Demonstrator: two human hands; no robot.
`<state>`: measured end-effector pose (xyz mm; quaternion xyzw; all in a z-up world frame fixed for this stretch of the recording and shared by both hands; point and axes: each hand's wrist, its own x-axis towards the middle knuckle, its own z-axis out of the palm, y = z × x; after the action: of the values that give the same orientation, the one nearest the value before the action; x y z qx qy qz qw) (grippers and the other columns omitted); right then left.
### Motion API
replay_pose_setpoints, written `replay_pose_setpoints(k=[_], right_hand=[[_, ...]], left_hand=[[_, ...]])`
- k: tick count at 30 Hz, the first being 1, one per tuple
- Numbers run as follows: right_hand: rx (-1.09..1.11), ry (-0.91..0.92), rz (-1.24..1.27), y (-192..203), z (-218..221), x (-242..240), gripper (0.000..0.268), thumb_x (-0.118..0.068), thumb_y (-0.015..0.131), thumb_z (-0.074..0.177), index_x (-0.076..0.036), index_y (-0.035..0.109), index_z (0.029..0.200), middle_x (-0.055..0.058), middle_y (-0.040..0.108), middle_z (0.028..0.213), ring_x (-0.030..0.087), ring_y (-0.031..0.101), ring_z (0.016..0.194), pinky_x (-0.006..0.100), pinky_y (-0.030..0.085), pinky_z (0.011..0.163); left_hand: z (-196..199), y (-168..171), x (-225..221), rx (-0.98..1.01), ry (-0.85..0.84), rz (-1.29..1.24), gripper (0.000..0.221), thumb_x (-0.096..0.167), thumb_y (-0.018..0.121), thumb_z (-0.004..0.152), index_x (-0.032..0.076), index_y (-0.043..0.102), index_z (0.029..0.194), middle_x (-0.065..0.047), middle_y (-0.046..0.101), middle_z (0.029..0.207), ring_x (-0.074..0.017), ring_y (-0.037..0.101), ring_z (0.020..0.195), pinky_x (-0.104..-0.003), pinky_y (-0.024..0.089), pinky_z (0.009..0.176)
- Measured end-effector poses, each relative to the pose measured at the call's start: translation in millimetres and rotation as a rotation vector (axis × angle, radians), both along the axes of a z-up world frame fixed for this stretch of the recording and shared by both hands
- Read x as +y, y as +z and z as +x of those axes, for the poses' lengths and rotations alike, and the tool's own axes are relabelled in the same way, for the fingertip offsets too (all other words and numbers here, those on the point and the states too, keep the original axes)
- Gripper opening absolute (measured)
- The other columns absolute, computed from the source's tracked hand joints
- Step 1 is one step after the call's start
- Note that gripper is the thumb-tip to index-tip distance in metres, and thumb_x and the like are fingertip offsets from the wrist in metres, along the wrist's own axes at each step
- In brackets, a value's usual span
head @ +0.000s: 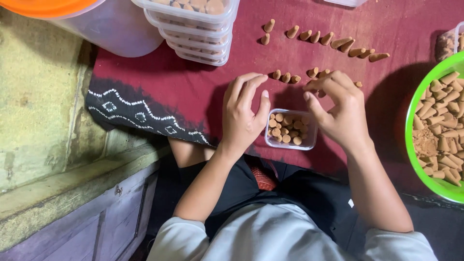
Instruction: Picking up individual incense cones from a mat and placing them into a small plastic container for packaging.
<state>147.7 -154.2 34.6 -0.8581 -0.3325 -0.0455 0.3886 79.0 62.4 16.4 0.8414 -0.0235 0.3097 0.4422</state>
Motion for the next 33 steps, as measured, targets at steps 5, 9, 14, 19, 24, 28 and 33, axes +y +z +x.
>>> replay_pose_setpoints(k=[5, 9, 14, 19, 24, 28, 33], right_hand=[[-0.025, -0.006, -0.031, -0.3, 24.3, 14.6, 0.009, -0.004, 0.077, 0.097, -0.003, 0.076, 0.106, 0.018, 0.060, 0.087, 0.039, 0.063, 0.084, 0.051, 0.051, 0.078], [-0.017, 0.013, -0.174, 9.2, 42.1, 35.6, 0.007, 0.003, 0.075, 0.100, 0.001, 0.074, 0.106, 0.011, 0.062, 0.094, 0.024, 0.054, 0.083, 0.036, 0.045, 0.071], [-0.048, 0.026, -0.203, -2.1, 69.8, 58.0, 0.013, 0.000, 0.081, 0.096, 0.000, 0.073, 0.107, 0.012, 0.064, 0.095, 0.023, 0.058, 0.080, 0.037, 0.048, 0.071], [-0.093, 0.060, -0.185, -11.2, 88.0, 82.8, 0.021, 0.004, 0.083, 0.089, 0.001, 0.073, 0.107, 0.013, 0.067, 0.098, 0.026, 0.066, 0.081, 0.040, 0.054, 0.065], [-0.157, 0.037, -0.279, -24.4, 98.2, 97.9, 0.022, -0.005, 0.079, 0.092, -0.003, 0.079, 0.113, 0.010, 0.067, 0.093, 0.028, 0.067, 0.071, 0.043, 0.054, 0.054], [-0.155, 0.035, -0.292, -33.2, 101.3, 98.9, 0.016, -0.006, 0.077, 0.094, -0.004, 0.078, 0.109, 0.009, 0.066, 0.092, 0.031, 0.065, 0.069, 0.046, 0.052, 0.054], [-0.122, 0.040, -0.223, -30.0, 97.3, 94.8, 0.015, -0.006, 0.084, 0.095, -0.002, 0.078, 0.108, 0.010, 0.069, 0.095, 0.028, 0.067, 0.072, 0.043, 0.052, 0.057]], left_hand=[[21.7, -8.7, 7.9, 0.050, 0.002, 0.074, 0.026, 0.004, 0.064, 0.094, 0.006, 0.065, 0.120, -0.011, 0.062, 0.112, -0.0334, 0.066, 0.102, -0.045, 0.055, 0.089], [30.9, -7.5, 8.8, 0.212, 0.015, 0.186, 0.030, 0.008, 0.064, 0.097, 0.002, 0.061, 0.126, -0.014, 0.060, 0.123, -0.0329, 0.060, 0.107, -0.046, 0.053, 0.094], [40.2, -13.3, 10.3, 0.234, 0.018, 0.174, 0.031, 0.005, 0.062, 0.098, 0.000, 0.060, 0.129, -0.015, 0.057, 0.126, -0.0338, 0.062, 0.111, -0.045, 0.056, 0.096], [39.8, -14.4, 12.1, 0.259, -0.001, 0.145, 0.030, 0.004, 0.057, 0.101, -0.001, 0.058, 0.131, -0.016, 0.056, 0.129, -0.0345, 0.062, 0.116, -0.044, 0.057, 0.099], [33.1, -10.2, 13.3, 0.228, -0.002, 0.107, 0.027, 0.002, 0.057, 0.101, 0.000, 0.059, 0.128, -0.015, 0.055, 0.128, -0.0331, 0.062, 0.112, -0.044, 0.056, 0.097], [28.4, -10.2, 14.4, 0.189, 0.013, 0.106, 0.025, 0.002, 0.058, 0.100, 0.000, 0.061, 0.125, -0.014, 0.057, 0.126, -0.0317, 0.063, 0.107, -0.044, 0.056, 0.096], [21.1, -7.4, 13.6, 0.177, 0.019, 0.082, 0.025, 0.002, 0.059, 0.100, -0.001, 0.062, 0.124, -0.015, 0.058, 0.125, -0.0309, 0.063, 0.110, -0.042, 0.056, 0.100]])
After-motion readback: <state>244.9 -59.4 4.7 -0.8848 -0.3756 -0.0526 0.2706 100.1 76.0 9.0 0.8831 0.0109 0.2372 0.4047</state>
